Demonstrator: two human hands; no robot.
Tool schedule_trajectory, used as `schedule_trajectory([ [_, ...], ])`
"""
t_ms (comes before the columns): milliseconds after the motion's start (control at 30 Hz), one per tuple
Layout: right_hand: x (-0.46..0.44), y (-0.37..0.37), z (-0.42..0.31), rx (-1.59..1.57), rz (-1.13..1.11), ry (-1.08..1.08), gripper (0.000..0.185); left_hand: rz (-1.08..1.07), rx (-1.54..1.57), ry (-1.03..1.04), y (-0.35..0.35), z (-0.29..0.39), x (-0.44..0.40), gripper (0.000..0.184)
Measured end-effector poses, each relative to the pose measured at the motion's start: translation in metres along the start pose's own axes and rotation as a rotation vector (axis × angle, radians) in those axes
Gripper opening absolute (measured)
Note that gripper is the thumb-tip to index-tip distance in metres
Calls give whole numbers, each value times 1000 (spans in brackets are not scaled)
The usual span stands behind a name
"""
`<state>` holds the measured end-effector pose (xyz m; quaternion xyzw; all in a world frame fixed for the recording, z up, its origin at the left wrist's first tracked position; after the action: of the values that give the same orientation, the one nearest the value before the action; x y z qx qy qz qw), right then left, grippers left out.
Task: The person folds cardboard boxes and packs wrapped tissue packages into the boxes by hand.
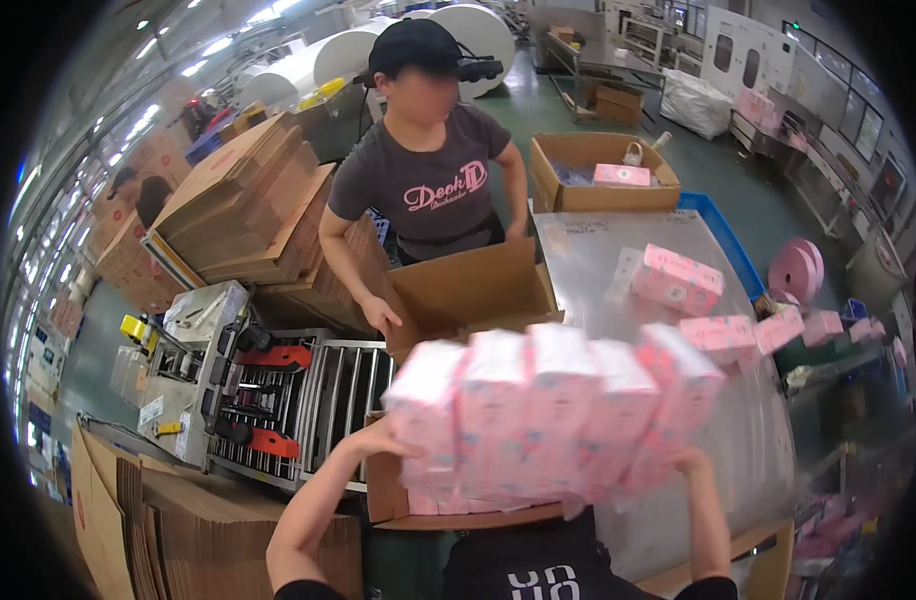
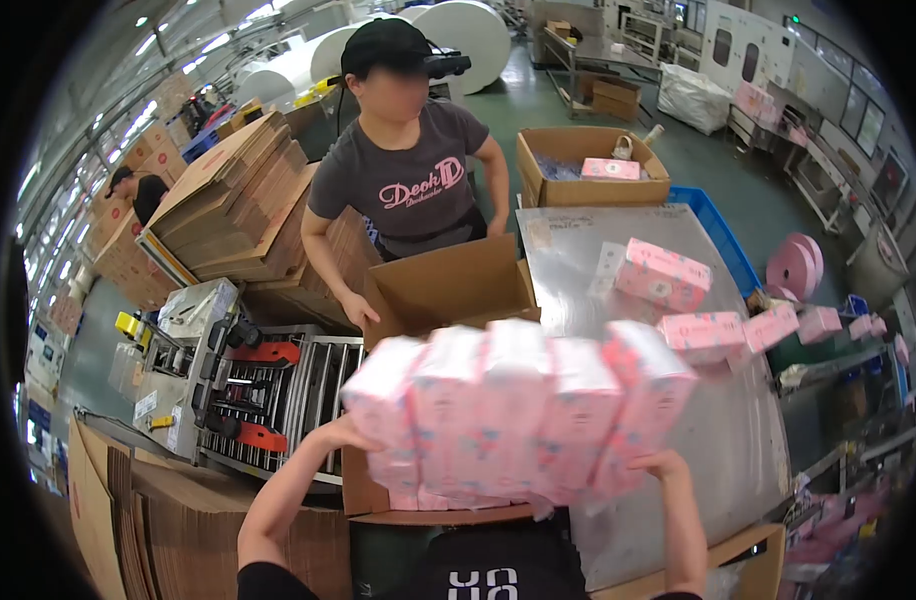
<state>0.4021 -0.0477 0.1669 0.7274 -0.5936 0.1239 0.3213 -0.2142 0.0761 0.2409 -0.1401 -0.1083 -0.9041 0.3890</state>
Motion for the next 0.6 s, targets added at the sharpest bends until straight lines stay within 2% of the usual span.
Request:
schedule_trajectory([
  [33, -14, 34, 1, 135, -23, 94, 53, 28, -20, -49, -9, -7, 37, 69],
  [67, -35, 45, 29, 317, -86, 51, 51, 33, -61, -106, -17, -23, 70, 54],
  [100, -30, 104, 18, 729, -15, -85, 47, 115, -130, -78, -20, -46, 99, 45],
  [133, -31, 144, 22, 841, -88, -173, 46, 184, -198, -303, -37, -98, 126, 47],
  [167, -51, 148, 64, 895, -140, -170, 42, 178, -334, -267, -21, -100, 144, 47],
  [200, -66, 152, 102, 773, -250, -46, 55, 211, -305, -34, -15, -127, 162, 45],
  [233, -59, 175, 113, 487, -300, -212, 82, 240, -567, -11, -14, -157, 177, 42],
  [267, -62, 180, 129, 520, -314, -132, 108, 273, -522, -310, -12, -187, 192, 41],
  [300, -60, 186, 140, 625, -276, -223, 109, 346, -547, -243, -2, -186, 193, 39],
  [333, -58, 188, 140, 737, -239, -315, 110, 512, -464, -332, 29, -124, 188, 41],
  [367, -55, 184, 136, 751, -233, -325, 110, 723, -416, -180, 36, -141, 183, 43],
  [400, -49, 182, 136, 930, -54, -408, 109, 926, -368, -37, 42, -159, 186, 45],
  [433, -42, 188, 142, 1091, 127, -484, 108, 808, -611, -26, 57, -131, 182, 49],
  [467, -33, 206, 136, 1070, 122, -484, 108, 676, -852, -21, 72, -103, 181, 55],
  [533, -30, 232, 100, 1529, -239, -357, 106, 223, -1115, 3, 70, -119, 162, 72],
  [567, -56, 236, 118, 1540, -222, -268, 107, 119, -1211, -62, 61, -127, 143, 81],
  [600, -74, 236, 111, 1534, -205, -281, 107, 17, -1293, -128, 52, -137, 123, 92],
])
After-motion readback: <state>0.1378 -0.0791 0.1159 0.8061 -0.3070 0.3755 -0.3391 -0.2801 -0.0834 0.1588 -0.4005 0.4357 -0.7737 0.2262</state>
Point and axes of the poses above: each hand's wrist, its own x-axis away from the middle knuckle, its own y-axis out of the palm, z = x × y, the point moved 1 cm from there along -x, towards the middle knuckle, and after that the axes turned 3 degrees about y, right-handed, at the moved point
